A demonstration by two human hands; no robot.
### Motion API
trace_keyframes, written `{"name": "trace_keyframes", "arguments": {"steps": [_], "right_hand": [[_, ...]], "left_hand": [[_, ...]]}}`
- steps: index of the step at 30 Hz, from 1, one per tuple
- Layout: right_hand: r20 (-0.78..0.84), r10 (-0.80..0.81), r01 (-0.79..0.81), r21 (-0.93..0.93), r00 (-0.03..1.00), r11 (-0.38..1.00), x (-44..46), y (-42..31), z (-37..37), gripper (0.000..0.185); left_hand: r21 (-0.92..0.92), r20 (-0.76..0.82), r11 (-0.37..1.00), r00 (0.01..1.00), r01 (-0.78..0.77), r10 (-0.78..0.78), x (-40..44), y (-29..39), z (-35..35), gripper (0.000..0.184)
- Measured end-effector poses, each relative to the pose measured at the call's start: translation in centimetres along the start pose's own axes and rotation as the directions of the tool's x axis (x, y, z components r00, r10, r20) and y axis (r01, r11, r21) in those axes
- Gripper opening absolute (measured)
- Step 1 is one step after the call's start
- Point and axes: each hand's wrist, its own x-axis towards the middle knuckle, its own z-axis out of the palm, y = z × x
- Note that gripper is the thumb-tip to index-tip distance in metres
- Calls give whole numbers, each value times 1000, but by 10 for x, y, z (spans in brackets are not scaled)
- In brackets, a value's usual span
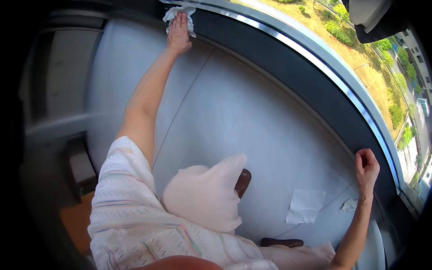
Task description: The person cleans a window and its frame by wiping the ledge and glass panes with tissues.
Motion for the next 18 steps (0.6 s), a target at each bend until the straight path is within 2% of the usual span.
{"name": "trace_keyframes", "arguments": {"steps": [5,11,14,17,18], "right_hand": [[-20,-3,2,-38,1000,999,-5,-2,5,9],[-64,3,-11,-138,998,990,-4,-11,6,8],[-62,43,-52,-158,997,986,-3,-21,5,7],[-67,57,-70,-204,996,977,-1,-25,4,6],[-66,58,-71,-208,996,976,-1,-28,2,6]], "left_hand": [[193,115,980,990,55,-78,47,-46,6,95],[267,244,951,944,154,-221,74,-81,16,82],[302,248,942,942,147,-227,78,-94,22,81],[284,241,949,947,138,-210,77,-93,19,71],[238,317,953,912,189,-260,78,-87,14,65]]}}
